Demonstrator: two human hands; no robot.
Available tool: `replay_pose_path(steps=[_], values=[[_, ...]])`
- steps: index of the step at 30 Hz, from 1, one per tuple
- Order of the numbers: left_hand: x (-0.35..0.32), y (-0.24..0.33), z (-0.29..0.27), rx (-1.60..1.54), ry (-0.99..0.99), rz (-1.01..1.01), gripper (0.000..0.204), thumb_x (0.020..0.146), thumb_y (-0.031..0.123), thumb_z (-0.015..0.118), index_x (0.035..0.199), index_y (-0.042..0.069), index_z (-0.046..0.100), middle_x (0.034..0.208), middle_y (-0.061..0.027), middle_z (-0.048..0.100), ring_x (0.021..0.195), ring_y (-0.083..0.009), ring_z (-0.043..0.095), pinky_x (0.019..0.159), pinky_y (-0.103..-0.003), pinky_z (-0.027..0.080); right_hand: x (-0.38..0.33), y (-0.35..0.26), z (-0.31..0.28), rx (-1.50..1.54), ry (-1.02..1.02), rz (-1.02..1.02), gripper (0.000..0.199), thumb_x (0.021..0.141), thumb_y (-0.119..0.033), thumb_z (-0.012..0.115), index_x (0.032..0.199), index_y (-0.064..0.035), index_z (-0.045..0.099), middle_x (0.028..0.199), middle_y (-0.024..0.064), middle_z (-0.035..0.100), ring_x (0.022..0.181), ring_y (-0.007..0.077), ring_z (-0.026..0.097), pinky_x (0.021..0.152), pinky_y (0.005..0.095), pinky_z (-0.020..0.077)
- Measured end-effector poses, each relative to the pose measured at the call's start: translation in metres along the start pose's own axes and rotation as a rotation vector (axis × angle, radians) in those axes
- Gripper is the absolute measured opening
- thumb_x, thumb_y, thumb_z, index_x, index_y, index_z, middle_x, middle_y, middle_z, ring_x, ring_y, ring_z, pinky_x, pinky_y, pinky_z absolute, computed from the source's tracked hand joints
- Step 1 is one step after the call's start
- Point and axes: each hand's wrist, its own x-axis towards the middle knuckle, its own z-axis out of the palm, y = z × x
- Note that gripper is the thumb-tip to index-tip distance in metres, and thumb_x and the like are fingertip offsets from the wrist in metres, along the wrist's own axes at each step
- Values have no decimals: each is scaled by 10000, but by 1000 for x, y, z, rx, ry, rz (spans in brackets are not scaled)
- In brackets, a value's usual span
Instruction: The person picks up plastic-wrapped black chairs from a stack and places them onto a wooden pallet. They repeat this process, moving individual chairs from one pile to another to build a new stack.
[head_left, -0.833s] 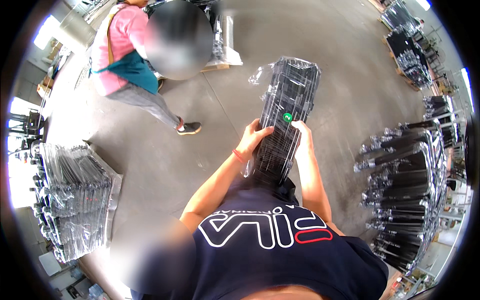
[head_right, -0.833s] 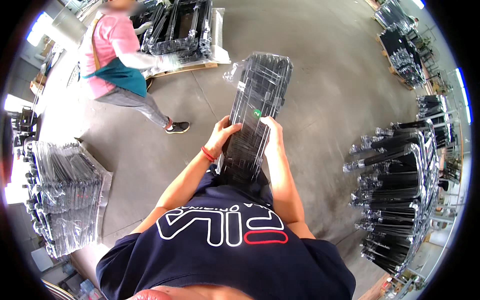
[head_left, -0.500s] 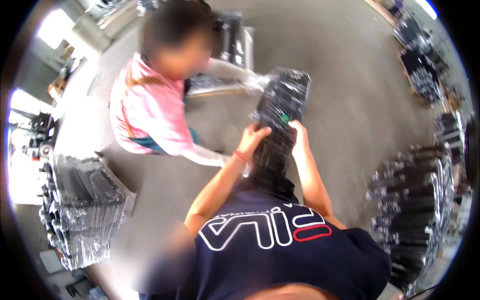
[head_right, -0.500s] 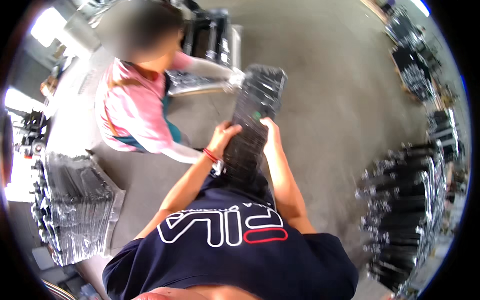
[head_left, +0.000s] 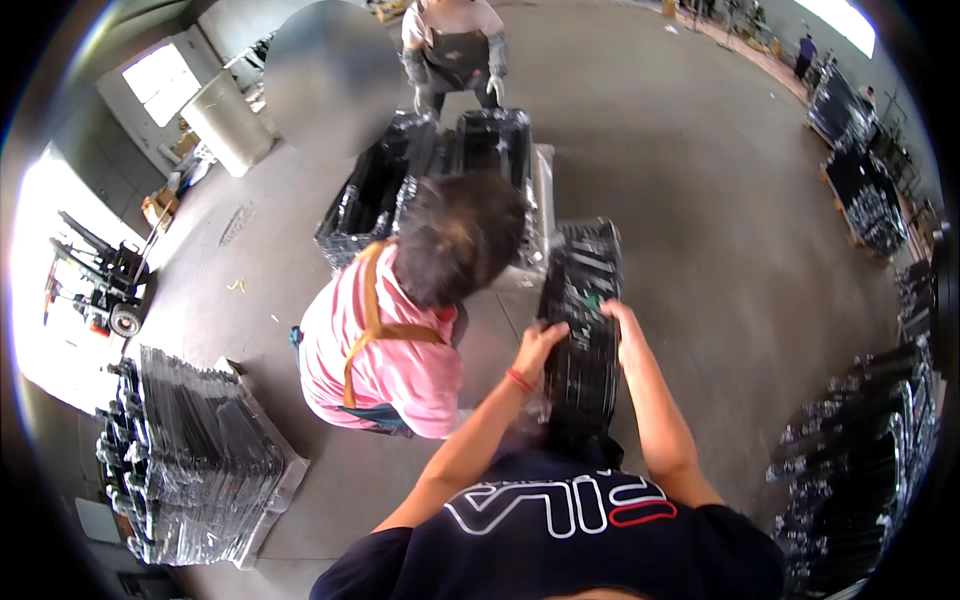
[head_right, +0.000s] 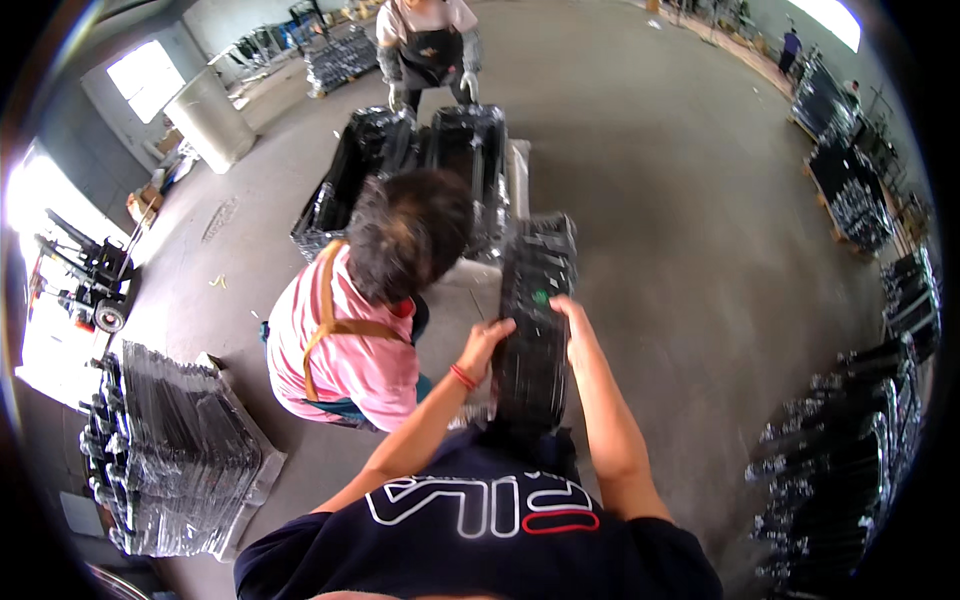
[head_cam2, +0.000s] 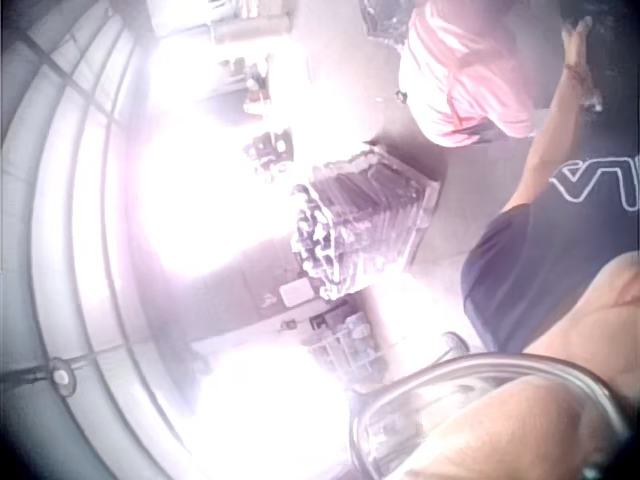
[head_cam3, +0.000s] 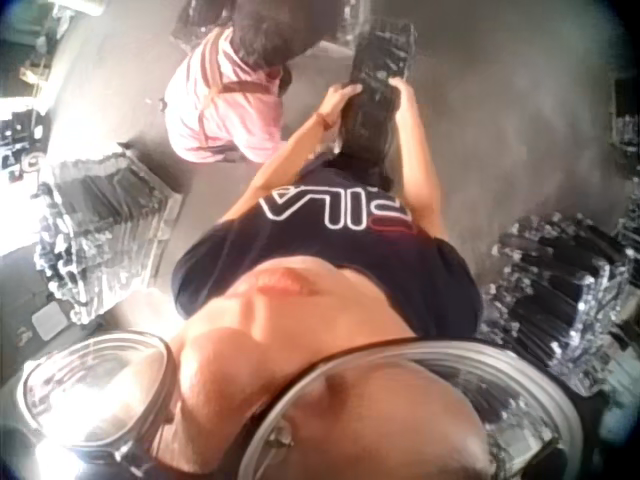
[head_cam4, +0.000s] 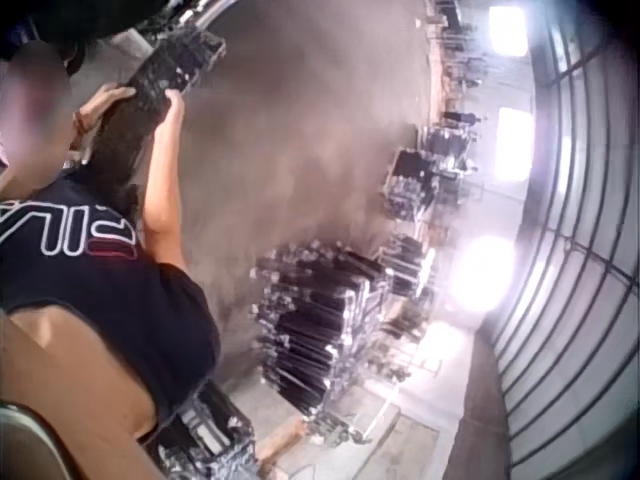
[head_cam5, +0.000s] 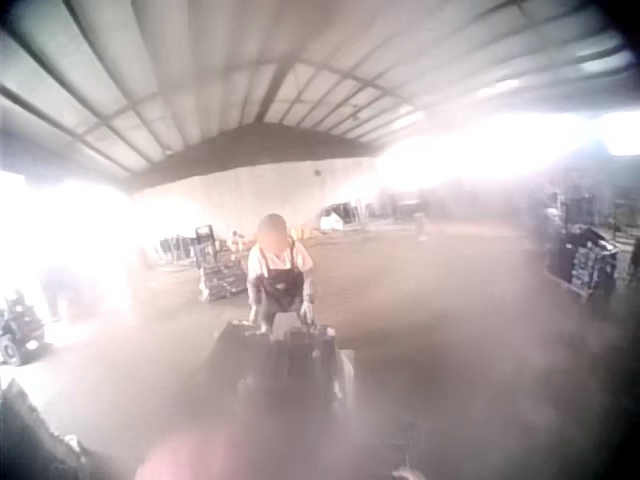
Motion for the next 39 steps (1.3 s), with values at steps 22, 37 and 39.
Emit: replay_pose_path(steps=[22,37,39], values=[[-27,-10,344,105,-908,181,381,836,186,469,1156,-19,443,1153,-156,498,1075,-252,480,925,-327,360,-266,66,-315,-277,329,-259,330,802,-323,552,1048,-104,548,936,28,587,809,135,543,714,287,417],[-477,-309,519,649,-2662,-834,276,851,132,453,1098,22,505,1053,-83,567,956,-150,541,833,-247,386,-688,270,-259,648,1835,-532,306,830,-248,479,1074,-75,542,920,35,596,800,102,569,711,229,429],[-522,-330,523,649,-2824,-857,275,850,146,459,1093,26,509,1046,-75,568,947,-142,542,820,-243,387,-717,286,-267,676,1880,-505,296,827,-246,485,1061,-78,552,910,35,599,804,105,569,707,229,433]])
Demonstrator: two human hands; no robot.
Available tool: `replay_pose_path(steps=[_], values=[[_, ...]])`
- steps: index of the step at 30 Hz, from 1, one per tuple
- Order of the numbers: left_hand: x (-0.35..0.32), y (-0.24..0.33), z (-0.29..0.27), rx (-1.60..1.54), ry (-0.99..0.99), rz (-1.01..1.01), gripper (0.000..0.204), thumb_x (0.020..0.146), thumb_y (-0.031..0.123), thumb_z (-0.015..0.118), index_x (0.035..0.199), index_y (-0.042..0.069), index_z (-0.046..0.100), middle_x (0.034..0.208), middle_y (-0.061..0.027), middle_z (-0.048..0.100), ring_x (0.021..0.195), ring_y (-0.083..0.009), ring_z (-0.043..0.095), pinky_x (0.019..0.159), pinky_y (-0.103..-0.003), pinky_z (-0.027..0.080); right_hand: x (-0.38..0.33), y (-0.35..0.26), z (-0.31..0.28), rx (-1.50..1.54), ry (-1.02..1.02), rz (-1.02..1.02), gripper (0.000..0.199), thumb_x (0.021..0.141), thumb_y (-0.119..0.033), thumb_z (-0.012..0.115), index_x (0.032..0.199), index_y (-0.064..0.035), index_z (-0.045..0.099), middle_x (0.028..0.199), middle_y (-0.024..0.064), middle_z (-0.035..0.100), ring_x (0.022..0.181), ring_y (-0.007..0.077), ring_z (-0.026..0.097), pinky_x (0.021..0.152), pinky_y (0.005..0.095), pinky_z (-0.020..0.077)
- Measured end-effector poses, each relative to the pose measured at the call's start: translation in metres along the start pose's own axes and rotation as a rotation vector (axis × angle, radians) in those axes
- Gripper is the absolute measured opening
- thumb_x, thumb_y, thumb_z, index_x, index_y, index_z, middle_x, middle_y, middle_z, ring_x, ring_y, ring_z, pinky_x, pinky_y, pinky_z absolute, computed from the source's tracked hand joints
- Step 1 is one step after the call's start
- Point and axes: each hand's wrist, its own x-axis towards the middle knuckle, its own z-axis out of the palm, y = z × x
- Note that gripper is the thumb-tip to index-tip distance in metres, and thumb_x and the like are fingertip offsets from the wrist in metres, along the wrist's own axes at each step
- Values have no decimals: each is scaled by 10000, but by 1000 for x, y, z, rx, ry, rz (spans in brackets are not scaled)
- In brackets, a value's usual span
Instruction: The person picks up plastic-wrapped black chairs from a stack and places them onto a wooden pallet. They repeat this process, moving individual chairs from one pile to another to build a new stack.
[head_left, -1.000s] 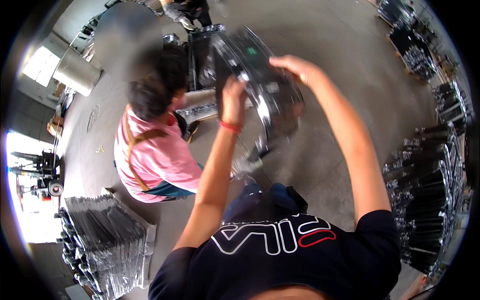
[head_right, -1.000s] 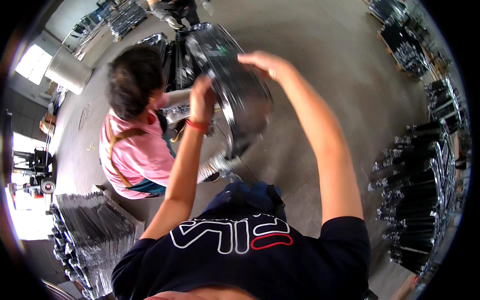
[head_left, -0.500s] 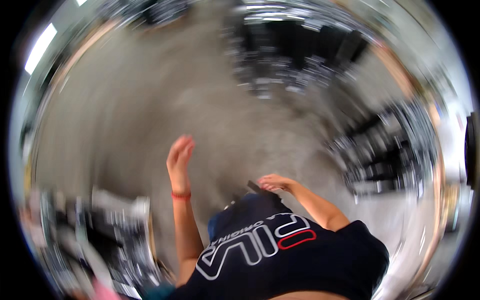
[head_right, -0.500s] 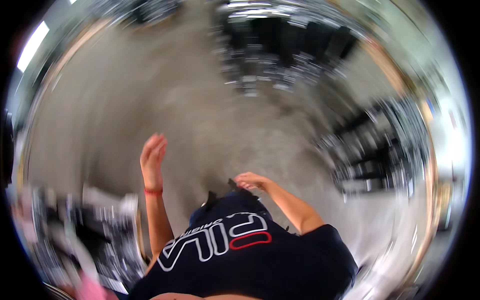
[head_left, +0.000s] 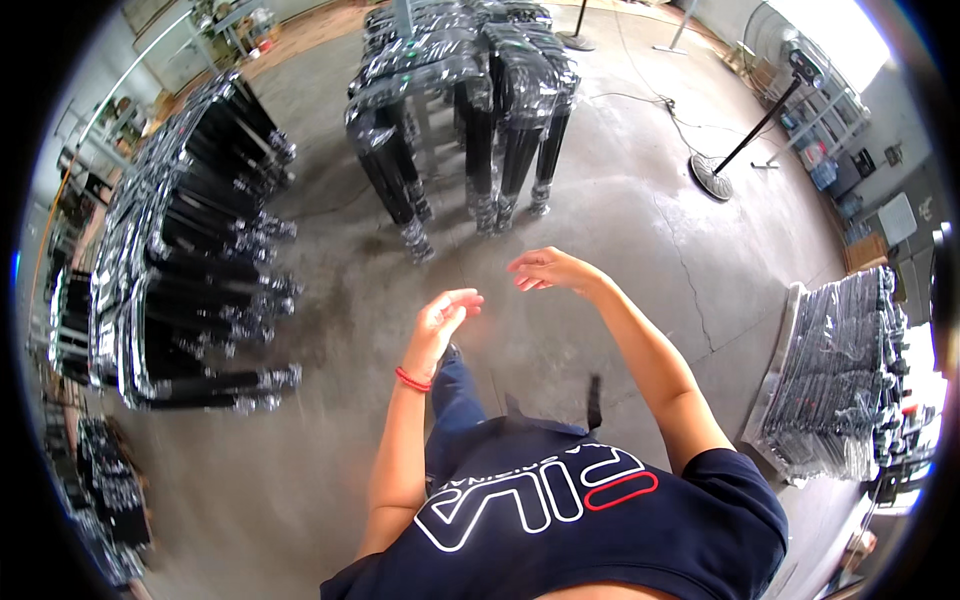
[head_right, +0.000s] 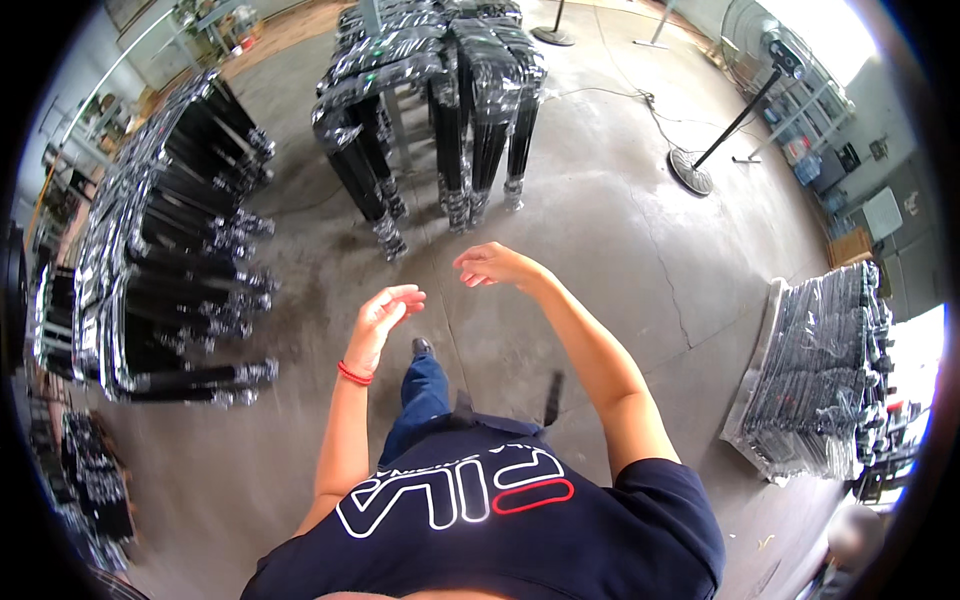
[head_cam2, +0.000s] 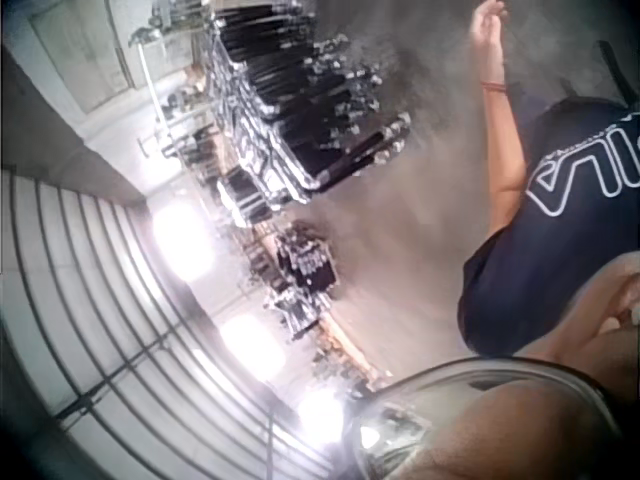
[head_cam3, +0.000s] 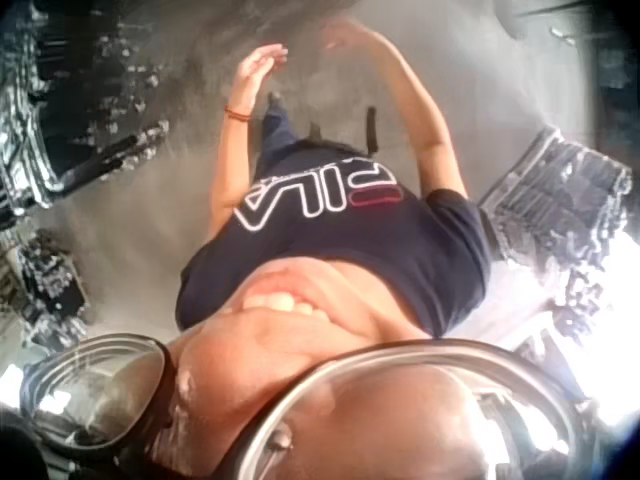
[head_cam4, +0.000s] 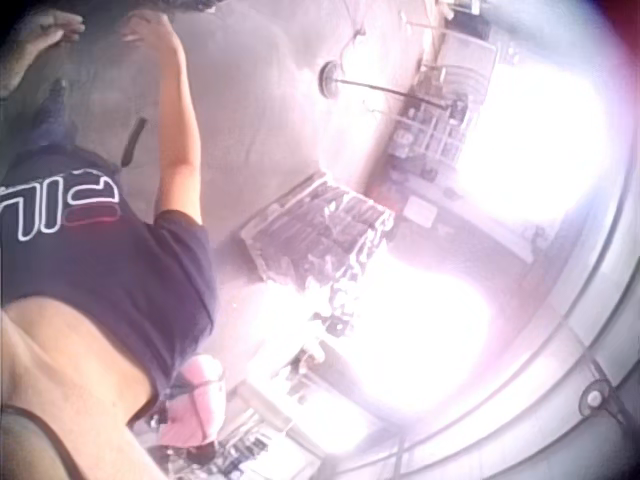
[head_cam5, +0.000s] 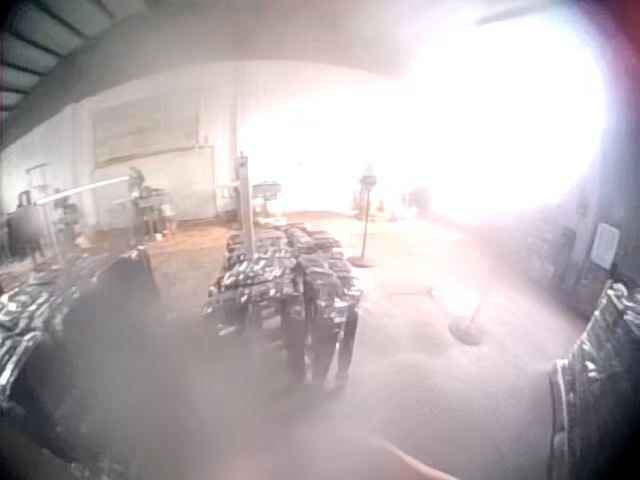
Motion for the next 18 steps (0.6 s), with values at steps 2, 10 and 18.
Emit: replay_pose_path(steps=[2,10,18], values=[[50,0,-14,32,-90,-12,276,849,157,463,1089,31,511,1039,-66,570,942,-135,543,816,-243,387,38,-6,-31,-32,40,-6,289,831,-246,484,1059,-83,555,902,34,603,809,108,572,710,234,439],[282,-13,-97,-17,112,-81,261,836,166,478,1074,66,521,1022,-40,581,921,-115,554,801,-231,392,272,-56,-136,-559,286,-407,243,755,-231,462,852,-51,592,865,155,587,700,261,601,640,330,475],[408,-18,-96,-127,181,-186,288,825,201,522,1076,63,530,1012,-68,593,896,-149,572,789,-258,409,511,-145,-222,-910,606,-660,506,803,-376,452,1182,-42,431,1278,169,370,1212,286,316,991,466,215]])
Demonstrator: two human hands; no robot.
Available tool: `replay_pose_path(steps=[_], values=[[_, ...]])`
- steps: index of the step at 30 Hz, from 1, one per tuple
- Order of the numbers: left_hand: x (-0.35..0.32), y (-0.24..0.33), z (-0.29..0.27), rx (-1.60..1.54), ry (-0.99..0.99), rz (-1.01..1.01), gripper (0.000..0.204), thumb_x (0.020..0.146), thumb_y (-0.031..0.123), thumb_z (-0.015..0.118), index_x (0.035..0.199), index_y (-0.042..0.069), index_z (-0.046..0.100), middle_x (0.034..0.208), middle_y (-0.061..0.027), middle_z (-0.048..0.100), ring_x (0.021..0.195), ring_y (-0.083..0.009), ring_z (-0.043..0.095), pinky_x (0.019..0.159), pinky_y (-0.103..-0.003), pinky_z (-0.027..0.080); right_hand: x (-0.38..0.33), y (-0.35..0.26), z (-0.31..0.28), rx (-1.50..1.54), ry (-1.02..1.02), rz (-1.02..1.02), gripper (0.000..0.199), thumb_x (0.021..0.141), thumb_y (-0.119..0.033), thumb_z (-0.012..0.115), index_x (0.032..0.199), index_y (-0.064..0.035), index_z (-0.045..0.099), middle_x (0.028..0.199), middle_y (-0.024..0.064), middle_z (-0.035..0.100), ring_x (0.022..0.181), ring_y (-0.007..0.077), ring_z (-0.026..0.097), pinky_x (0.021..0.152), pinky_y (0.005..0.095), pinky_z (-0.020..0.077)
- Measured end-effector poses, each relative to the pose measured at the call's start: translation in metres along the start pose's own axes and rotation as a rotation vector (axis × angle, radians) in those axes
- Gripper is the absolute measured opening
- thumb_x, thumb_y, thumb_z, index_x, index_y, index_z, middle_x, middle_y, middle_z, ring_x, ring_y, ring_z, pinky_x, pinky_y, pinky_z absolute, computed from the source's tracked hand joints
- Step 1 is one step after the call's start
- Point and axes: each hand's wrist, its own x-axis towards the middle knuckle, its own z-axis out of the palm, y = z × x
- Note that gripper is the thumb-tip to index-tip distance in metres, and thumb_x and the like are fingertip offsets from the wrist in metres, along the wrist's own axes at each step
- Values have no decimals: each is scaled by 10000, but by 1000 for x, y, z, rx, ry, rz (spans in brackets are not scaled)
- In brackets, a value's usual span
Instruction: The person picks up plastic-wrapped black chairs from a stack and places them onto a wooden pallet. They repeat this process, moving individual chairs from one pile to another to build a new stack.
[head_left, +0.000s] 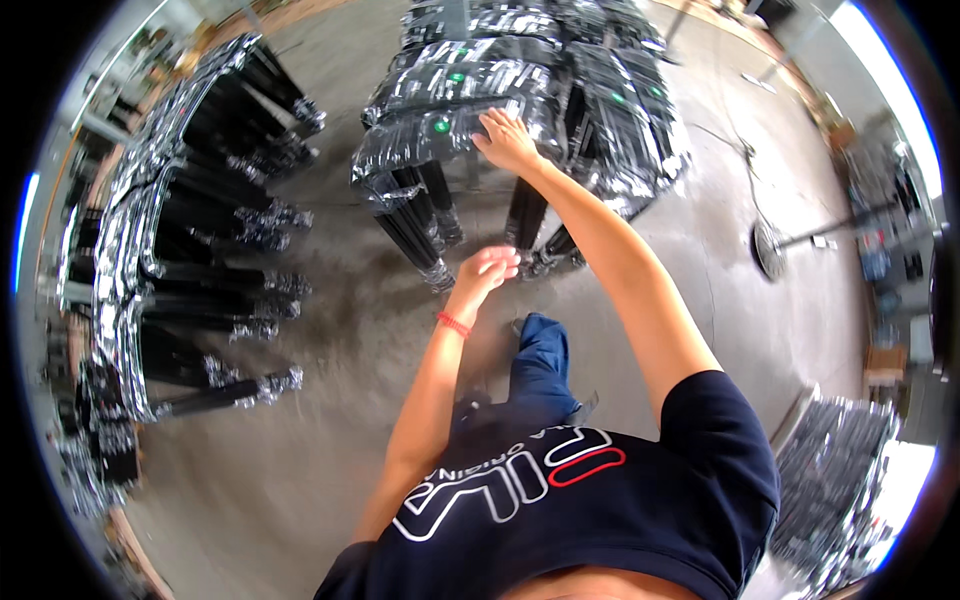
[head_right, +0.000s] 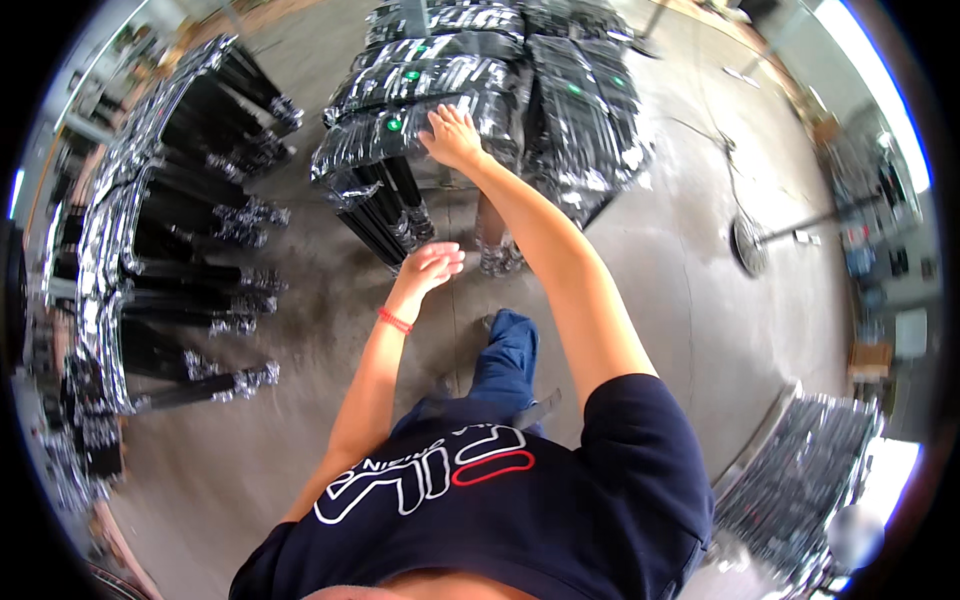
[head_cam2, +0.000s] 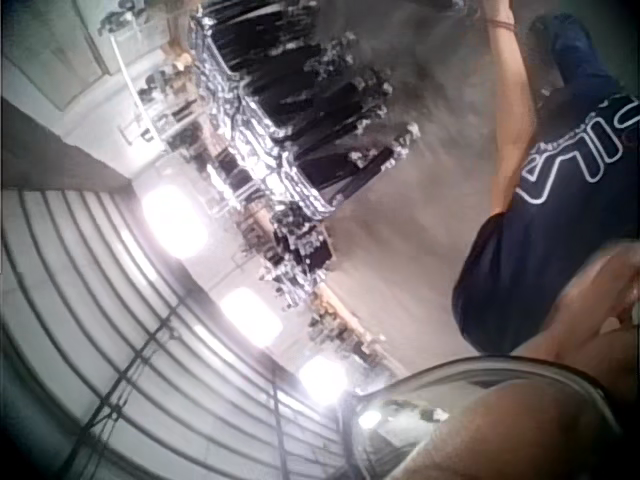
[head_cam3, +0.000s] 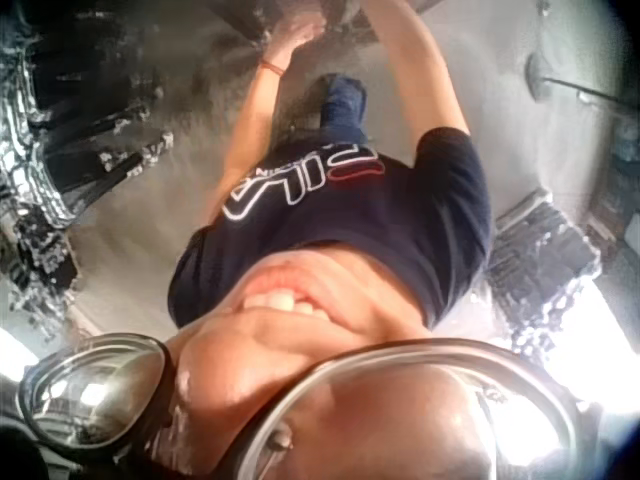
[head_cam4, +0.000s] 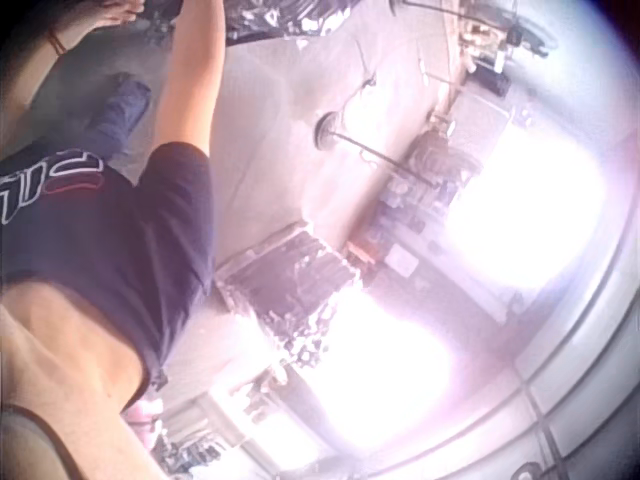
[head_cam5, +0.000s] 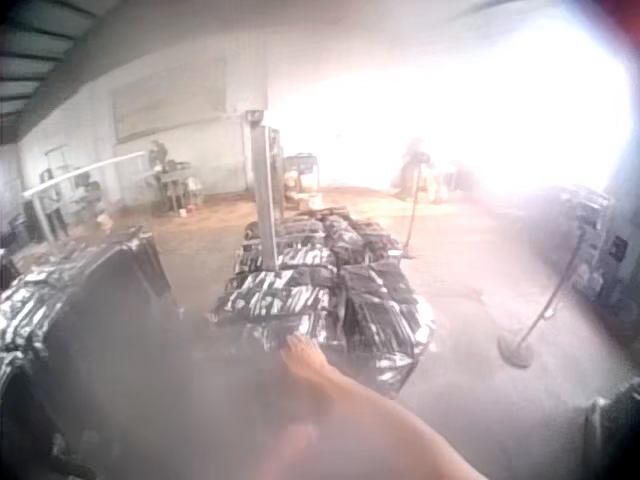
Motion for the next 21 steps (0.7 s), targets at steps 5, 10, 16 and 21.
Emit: replay_pose_path(steps=[5,10,16,21], values=[[58,8,-26,-121,375,-31,371,822,238,537,1144,68,470,1098,-70,544,970,-158,534,830,-282,401,28,1,44,-66,149,-264,401,785,-281,493,1109,-46,476,1220,128,428,1148,249,382,971,442,241],[154,26,-47,-625,666,153,452,812,454,511,1062,79,475,1077,-77,534,1003,-166,501,837,-290,400,7,-14,14,63,156,-280,392,693,-244,555,1009,-20,493,1033,172,463,1008,292,417,875,413,311],[173,41,-52,-995,611,448,334,851,325,442,1007,41,522,970,-86,572,896,-211,540,809,-340,424,-8,-22,-3,151,14,-294,372,656,-199,606,981,-35,529,1064,193,457,1014,317,411,866,418,321],[125,23,-26,-1071,806,593,357,814,260,521,1093,39,495,1076,-75,548,1000,-224,520,859,-381,433,-12,-4,-41,375,-120,-300,263,696,-229,612,909,-75,602,1006,160,539,937,299,502,818,392,392]])
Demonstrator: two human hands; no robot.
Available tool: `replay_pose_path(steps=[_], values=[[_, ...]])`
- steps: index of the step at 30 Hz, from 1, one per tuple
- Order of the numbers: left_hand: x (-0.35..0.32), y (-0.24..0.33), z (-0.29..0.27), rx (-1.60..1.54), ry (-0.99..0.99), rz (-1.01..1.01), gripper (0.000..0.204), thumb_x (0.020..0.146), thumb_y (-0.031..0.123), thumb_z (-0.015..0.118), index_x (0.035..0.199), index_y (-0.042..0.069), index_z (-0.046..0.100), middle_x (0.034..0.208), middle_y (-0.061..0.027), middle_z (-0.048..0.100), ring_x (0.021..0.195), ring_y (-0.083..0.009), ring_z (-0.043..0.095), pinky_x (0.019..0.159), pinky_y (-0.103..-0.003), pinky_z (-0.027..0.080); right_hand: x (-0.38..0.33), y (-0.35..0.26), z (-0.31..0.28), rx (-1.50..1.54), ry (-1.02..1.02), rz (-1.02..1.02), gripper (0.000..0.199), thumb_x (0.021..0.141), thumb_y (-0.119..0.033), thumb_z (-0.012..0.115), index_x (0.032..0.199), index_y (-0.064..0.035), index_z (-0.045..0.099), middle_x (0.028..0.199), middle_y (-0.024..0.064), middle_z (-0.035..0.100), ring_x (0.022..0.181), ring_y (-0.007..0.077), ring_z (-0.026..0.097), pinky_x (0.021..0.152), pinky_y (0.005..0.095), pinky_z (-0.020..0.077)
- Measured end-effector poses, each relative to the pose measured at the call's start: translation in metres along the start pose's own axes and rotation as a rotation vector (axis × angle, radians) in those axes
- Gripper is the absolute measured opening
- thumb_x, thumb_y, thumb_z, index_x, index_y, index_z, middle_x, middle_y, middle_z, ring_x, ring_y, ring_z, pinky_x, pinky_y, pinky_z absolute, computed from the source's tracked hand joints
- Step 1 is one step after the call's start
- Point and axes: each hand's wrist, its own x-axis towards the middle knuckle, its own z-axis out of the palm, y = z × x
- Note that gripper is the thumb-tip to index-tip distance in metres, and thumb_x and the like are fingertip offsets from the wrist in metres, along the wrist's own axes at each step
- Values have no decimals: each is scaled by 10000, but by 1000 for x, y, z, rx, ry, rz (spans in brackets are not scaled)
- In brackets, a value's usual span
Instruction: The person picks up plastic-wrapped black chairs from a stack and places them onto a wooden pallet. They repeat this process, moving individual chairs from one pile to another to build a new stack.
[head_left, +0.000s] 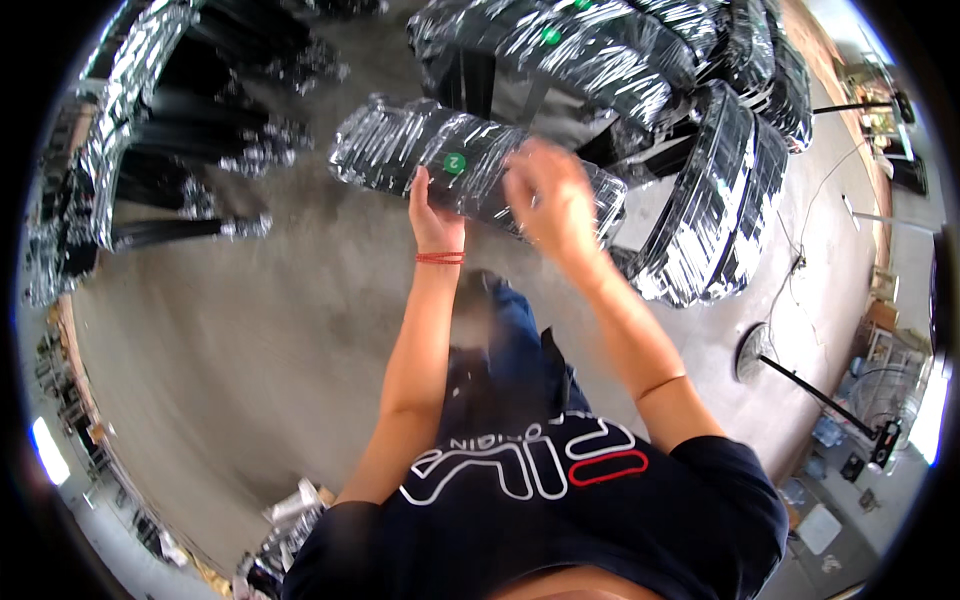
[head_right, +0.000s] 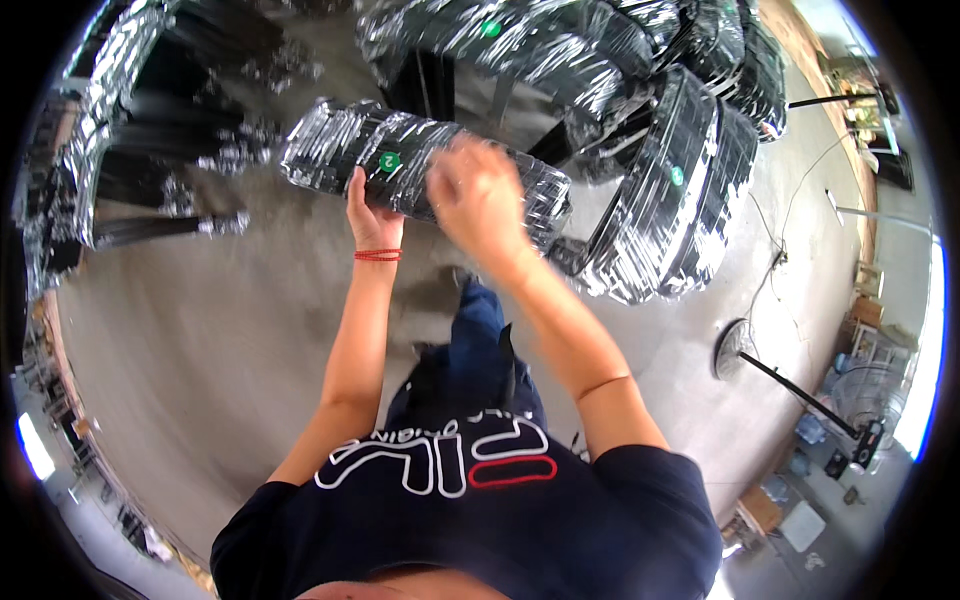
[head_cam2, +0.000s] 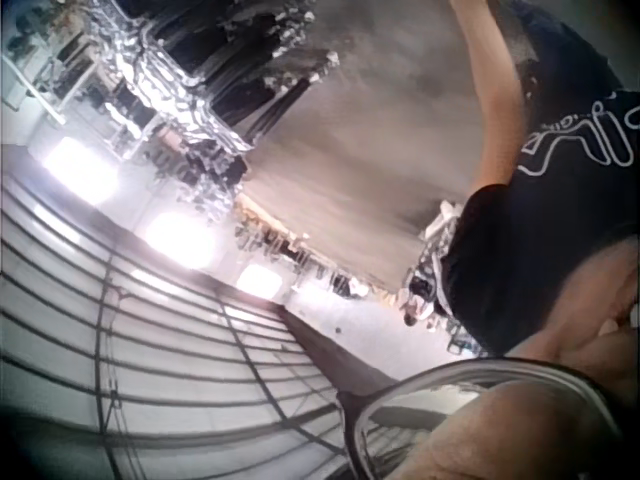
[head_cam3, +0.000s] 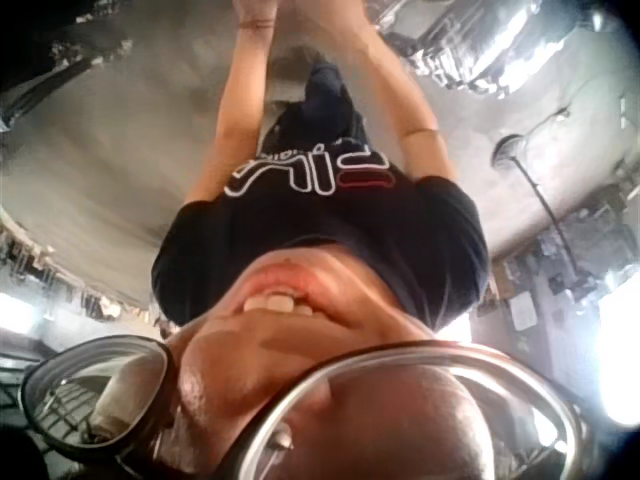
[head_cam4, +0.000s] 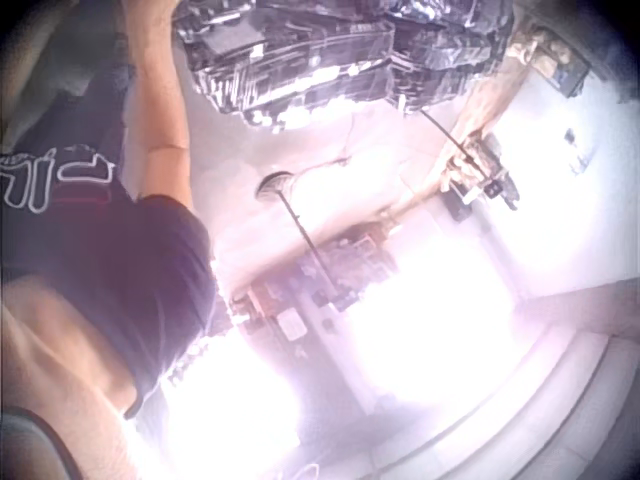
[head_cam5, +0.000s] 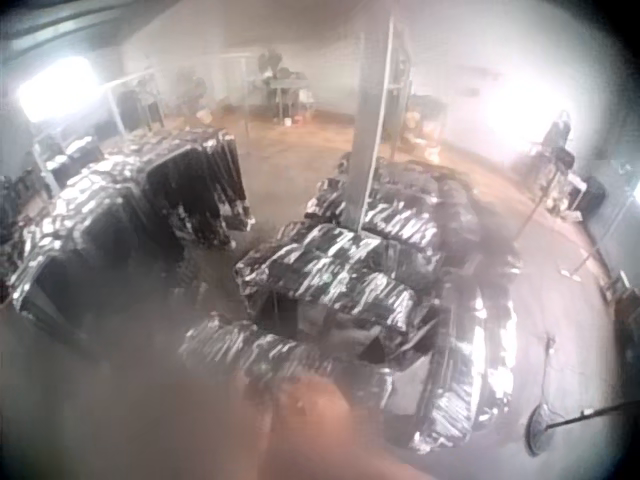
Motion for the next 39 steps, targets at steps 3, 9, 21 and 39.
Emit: replay_pose_path(steps=[3,9,21,39], values=[[-37,17,-29,-75,104,37,343,824,251,496,1088,34,498,1076,-80,549,979,-232,525,866,-388,418,12,28,-16,-28,-145,94,362,771,-371,556,975,-74,595,978,156,568,936,283,524,808,357,404],[-100,54,-71,-344,126,-90,391,785,275,523,1073,12,506,1081,-136,542,1007,-310,498,890,-472,375,-1,-13,59,539,-1325,470,681,757,-600,476,1033,20,533,870,80,555,800,161,491,727,271,399],[-233,146,-142,-573,109,11,120,705,40,574,824,23,575,807,-65,603,740,-175,589,723,-320,485,-66,-169,95,606,-1296,582,388,841,-333,513,927,40,576,850,48,587,734,99,539,644,248,428],[-586,434,-407,-552,418,818,101,635,-4,583,726,-8,627,830,-113,621,806,-192,572,783,-333,435,-327,-706,270,412,-1794,-4,408,783,-397,575,694,1,585,633,21,541,521,72,470,452,231,328]])
